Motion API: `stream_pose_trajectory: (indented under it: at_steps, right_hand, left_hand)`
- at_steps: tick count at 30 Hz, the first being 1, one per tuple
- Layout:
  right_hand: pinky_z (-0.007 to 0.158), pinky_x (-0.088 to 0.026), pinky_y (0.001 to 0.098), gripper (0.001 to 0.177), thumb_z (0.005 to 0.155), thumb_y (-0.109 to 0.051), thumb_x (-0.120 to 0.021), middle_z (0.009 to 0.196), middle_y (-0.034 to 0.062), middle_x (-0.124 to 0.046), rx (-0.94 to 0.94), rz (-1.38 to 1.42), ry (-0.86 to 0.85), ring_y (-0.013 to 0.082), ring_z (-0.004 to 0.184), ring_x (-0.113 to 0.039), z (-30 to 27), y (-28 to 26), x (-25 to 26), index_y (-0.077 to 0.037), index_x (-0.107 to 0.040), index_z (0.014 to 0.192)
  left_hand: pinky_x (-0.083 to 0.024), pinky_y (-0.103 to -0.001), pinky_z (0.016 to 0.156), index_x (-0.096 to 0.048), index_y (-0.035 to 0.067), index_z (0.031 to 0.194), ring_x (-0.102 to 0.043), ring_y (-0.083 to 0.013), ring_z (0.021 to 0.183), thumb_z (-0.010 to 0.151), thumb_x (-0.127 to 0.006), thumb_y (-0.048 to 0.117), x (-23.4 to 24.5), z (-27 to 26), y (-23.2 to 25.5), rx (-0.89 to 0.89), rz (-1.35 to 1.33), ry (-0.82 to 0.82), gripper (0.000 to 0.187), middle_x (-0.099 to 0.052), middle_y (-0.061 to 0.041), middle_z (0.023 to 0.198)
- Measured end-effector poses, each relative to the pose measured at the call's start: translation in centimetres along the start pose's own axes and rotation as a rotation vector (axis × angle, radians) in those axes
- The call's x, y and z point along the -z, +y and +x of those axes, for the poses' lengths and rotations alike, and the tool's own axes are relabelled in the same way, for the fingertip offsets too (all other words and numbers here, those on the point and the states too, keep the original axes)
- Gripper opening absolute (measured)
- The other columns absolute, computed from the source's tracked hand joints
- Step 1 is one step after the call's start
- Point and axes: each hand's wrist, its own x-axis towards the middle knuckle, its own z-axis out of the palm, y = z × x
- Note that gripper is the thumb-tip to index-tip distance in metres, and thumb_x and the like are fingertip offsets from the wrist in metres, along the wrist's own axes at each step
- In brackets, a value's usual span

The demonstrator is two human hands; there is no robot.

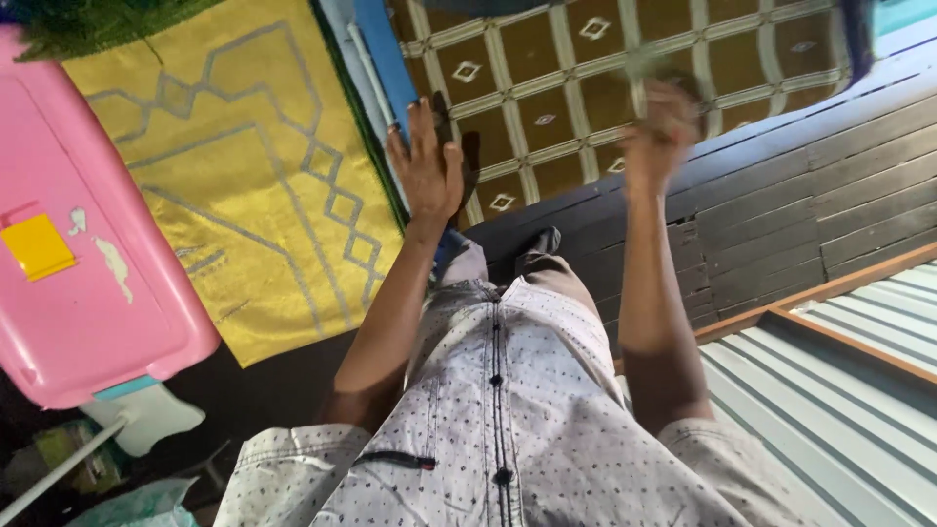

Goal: The person uses a small brush to sweep dust off a wooden board, a badminton racket, a balloon pump, and several patterned mats and a pink plastic container on the floor. The person repeatedly brushes the same areas without visible accumulation of debris.

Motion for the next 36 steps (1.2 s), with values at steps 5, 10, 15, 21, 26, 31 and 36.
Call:
stream_pose_trajectory:
  at_steps: [5, 10, 15, 21, 26, 31, 36]
  right_hand:
    - [0.052, -0.052, 0.0212, 0.014, 0.107, -0.017, -0.064, 0.099, 0.0041, -0.062, 0.157, 0.083, 0.334, 0.0099, 0.071, -0.061, -1.6, -2.8, 3.0, -0.007, -0.062, 0.115]
    - [0.061, -0.059, 0.0254, 0.016, 0.107, -0.008, -0.062, 0.123, 0.0104, -0.071, 0.059, 0.363, -0.040, 0.0131, 0.070, -0.066, -1.9, 0.6, 4.8, -0.001, -0.067, 0.121]
    - [0.067, -0.058, 0.0244, 0.018, 0.112, -0.012, -0.061, 0.112, 0.0091, -0.063, 0.186, -0.042, 0.171, 0.0099, 0.086, -0.065, -2.2, -2.4, 8.6, -0.002, -0.064, 0.128]
    - [0.059, -0.053, 0.0257, 0.025, 0.109, -0.020, -0.058, 0.097, 0.0054, -0.067, -0.039, -0.157, 0.126, 0.0092, 0.071, -0.061, -0.7, -2.9, 14.3, -0.006, -0.068, 0.127]
    - [0.071, -0.054, 0.0230, 0.042, 0.113, -0.030, -0.050, 0.109, 0.0061, -0.067, 0.149, 0.821, -0.095, 0.0094, 0.086, -0.062, 1.8, 3.7, 20.0, 0.004, -0.070, 0.128]
    - [0.066, -0.053, 0.0203, 0.039, 0.095, 0.006, -0.062, 0.120, 0.0093, -0.071, 0.288, -0.086, 0.317, 0.0096, 0.091, -0.066, 3.1, -1.5, 23.5, -0.001, -0.062, 0.133]
    - [0.077, -0.058, 0.0219, 0.029, 0.104, 0.001, -0.061, 0.119, 0.0110, -0.070, 0.233, 0.025, -0.093, 0.0099, 0.092, -0.065, 3.4, 0.0, 24.8, -0.001, -0.065, 0.133]
  left_hand:
    - [0.005, -0.070, 0.122, -0.029, 0.026, 0.165, -0.010, -0.0565, 0.154, 0.108, -0.026, 0.060, -1.2, 0.2, 4.4, 0.163, 0.191, -0.026, 0.067, -0.024, -0.017, 0.172]
    - [0.013, -0.075, 0.117, -0.024, 0.028, 0.165, 0.001, -0.0613, 0.151, 0.104, -0.027, 0.068, -3.2, 0.5, 10.9, 0.150, 0.286, -0.197, 0.073, -0.016, -0.015, 0.173]
    - [0.014, -0.074, 0.115, -0.018, 0.027, 0.166, 0.003, -0.0615, 0.151, 0.103, -0.029, 0.070, -7.6, -0.7, 13.4, 0.112, 0.279, -0.189, 0.076, -0.014, -0.016, 0.173]
    - [0.011, -0.072, 0.118, -0.022, 0.022, 0.166, -0.008, -0.0636, 0.149, 0.105, -0.030, 0.067, -9.7, -1.6, 14.7, 0.161, 0.344, -0.181, 0.076, -0.018, -0.019, 0.172]
    - [0.004, -0.067, 0.121, -0.030, 0.023, 0.163, -0.017, -0.0637, 0.147, 0.104, -0.033, 0.066, -10.5, -1.0, 15.3, 0.227, 0.393, -0.100, 0.074, -0.026, -0.020, 0.169]
    - [-0.001, -0.067, 0.123, -0.033, 0.026, 0.162, -0.022, -0.0625, 0.148, 0.103, -0.036, 0.068, -10.5, -1.5, 15.5, 0.230, 0.431, -0.062, 0.073, -0.033, -0.018, 0.167]
    - [-0.005, -0.065, 0.125, -0.024, 0.022, 0.166, -0.024, -0.0609, 0.149, 0.104, -0.037, 0.069, -11.0, -1.7, 15.9, 0.243, 0.393, -0.028, 0.078, -0.035, -0.020, 0.167]
